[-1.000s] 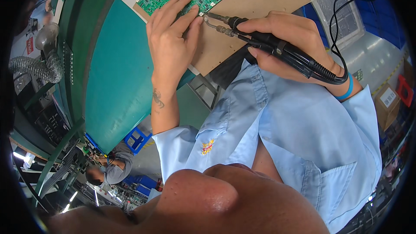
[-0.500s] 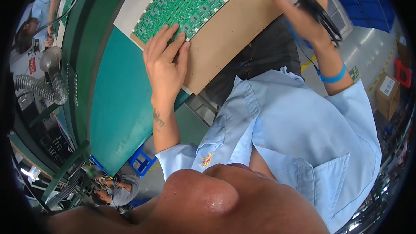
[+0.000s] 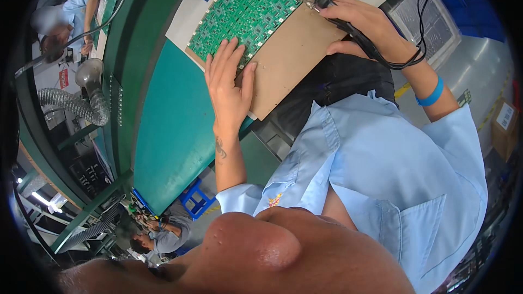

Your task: Soldering electronic components onto a printed circuit board at a manual assembly station.

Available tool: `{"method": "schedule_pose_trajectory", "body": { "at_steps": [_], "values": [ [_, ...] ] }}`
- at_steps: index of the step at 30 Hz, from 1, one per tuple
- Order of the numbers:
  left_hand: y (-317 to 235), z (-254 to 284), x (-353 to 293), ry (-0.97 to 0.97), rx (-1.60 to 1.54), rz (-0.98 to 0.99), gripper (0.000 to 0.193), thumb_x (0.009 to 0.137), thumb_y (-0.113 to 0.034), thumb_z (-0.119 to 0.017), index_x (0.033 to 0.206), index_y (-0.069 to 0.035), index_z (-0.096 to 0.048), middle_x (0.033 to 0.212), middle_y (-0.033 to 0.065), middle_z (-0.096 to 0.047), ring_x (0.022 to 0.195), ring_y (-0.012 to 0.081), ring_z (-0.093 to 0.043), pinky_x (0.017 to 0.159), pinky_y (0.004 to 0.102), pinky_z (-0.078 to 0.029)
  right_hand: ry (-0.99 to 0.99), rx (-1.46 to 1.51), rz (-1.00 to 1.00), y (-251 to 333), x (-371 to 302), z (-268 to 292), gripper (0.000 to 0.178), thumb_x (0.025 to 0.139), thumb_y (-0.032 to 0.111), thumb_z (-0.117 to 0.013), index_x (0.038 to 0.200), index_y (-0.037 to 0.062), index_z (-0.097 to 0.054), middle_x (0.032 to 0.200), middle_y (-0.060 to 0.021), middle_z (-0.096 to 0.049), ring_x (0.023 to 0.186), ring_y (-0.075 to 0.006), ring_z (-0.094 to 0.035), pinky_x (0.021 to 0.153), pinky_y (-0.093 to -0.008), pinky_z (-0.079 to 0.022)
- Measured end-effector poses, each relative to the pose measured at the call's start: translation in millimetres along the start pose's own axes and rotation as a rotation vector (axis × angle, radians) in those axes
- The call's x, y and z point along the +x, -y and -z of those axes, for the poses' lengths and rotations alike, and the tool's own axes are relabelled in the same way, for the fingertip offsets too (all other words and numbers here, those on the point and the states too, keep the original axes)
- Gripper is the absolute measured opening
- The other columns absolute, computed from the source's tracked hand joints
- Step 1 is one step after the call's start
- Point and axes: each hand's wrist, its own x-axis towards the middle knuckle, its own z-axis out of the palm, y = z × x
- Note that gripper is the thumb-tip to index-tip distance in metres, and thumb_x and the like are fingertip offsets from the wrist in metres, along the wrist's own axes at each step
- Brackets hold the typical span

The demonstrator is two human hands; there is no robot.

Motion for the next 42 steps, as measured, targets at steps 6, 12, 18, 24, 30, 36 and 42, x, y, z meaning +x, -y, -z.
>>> {"method": "schedule_pose_trajectory", "body": {
  "at_steps": [6, 12, 18, 24, 30, 36, 42],
  "values": [
    [-2.7, -0.6, 1.8, 0.023, 0.013, 0.023, 0.035, 0.092, -0.014, -0.078, 0.127, -0.007, -0.074, 0.142, 0.0078, -0.070, 0.142, 0.0297, -0.057, 0.127, 0.0545, -0.029, 0.029, -0.059, 0.080, -2.6, 1.7, 0.4, 0.072, 0.074, 0.031, -0.093, 0.135, 0.0055, -0.066, 0.133, -0.0141, -0.071, 0.113, -0.0335, -0.070, 0.100, -0.0398, -0.056],
    [-4.3, -5.8, 6.9, 0.037, 0.000, 0.018, 0.037, 0.092, -0.014, -0.078, 0.129, -0.006, -0.073, 0.143, 0.0086, -0.069, 0.143, 0.0305, -0.057, 0.127, 0.0538, -0.029, 0.046, -0.097, 0.063, -14.6, -5.5, 7.0, 0.075, 0.072, 0.031, -0.094, 0.137, 0.0054, -0.066, 0.134, -0.0141, -0.071, 0.113, -0.0322, -0.070, 0.100, -0.0392, -0.056],
    [-11.0, -11.3, 13.7, -0.002, -0.021, 0.029, 0.040, 0.090, -0.016, -0.081, 0.128, -0.006, -0.073, 0.144, 0.0091, -0.068, 0.143, 0.0307, -0.056, 0.126, 0.0547, -0.029, 0.087, -0.045, 0.041, -17.5, -4.2, 19.7, 0.067, 0.079, 0.021, -0.092, 0.137, 0.0027, -0.065, 0.132, -0.0154, -0.071, 0.112, -0.0312, -0.071, 0.100, -0.0369, -0.056],
    [1.2, 9.6, 16.7, -0.011, -0.061, 0.020, 0.039, 0.087, -0.019, -0.083, 0.124, -0.006, -0.076, 0.143, 0.0086, -0.069, 0.143, 0.0304, -0.056, 0.125, 0.0555, -0.030, -0.125, 0.266, -0.171, 40.2, -6.0, 21.4, 0.046, 0.089, -0.005, -0.073, 0.135, -0.0030, -0.065, 0.122, -0.0158, -0.073, 0.103, -0.0297, -0.070, 0.092, -0.0353, -0.056],
    [11.4, 16.7, 18.8, 0.084, -0.018, -0.049, 0.035, 0.086, -0.020, -0.083, 0.119, -0.009, -0.079, 0.139, 0.0064, -0.071, 0.141, 0.0300, -0.057, 0.124, 0.0553, -0.032, 0.037, 0.262, -0.074, 88.7, 27.3, -3.1, 0.036, 0.085, -0.002, -0.073, 0.121, -0.0026, -0.073, 0.105, -0.0121, -0.072, 0.081, -0.0224, -0.060, 0.078, -0.0330, -0.051],
    [14.3, 14.4, 14.9, 0.078, -0.035, -0.076, 0.030, 0.086, -0.020, -0.083, 0.115, -0.011, -0.081, 0.135, 0.0039, -0.073, 0.139, 0.0286, -0.059, 0.123, 0.0546, -0.034, 0.081, 0.331, -0.126, 101.9, 27.8, -22.7, 0.040, 0.075, -0.002, -0.075, 0.116, 0.0008, -0.075, 0.092, -0.0081, -0.071, 0.075, -0.0231, -0.058, 0.078, -0.0330, -0.049],
    [11.6, 9.4, 13.3, 0.039, 0.003, -0.068, 0.027, 0.085, -0.015, -0.085, 0.112, -0.012, -0.084, 0.135, 0.0020, -0.074, 0.137, 0.0257, -0.062, 0.121, 0.0493, -0.037, 0.107, 0.308, -0.119, 101.2, 30.4, -25.8, 0.043, 0.071, -0.002, -0.076, 0.114, 0.0024, -0.076, 0.087, -0.0058, -0.071, 0.071, -0.0222, -0.057, 0.077, -0.0318, -0.049]
  ]
}}
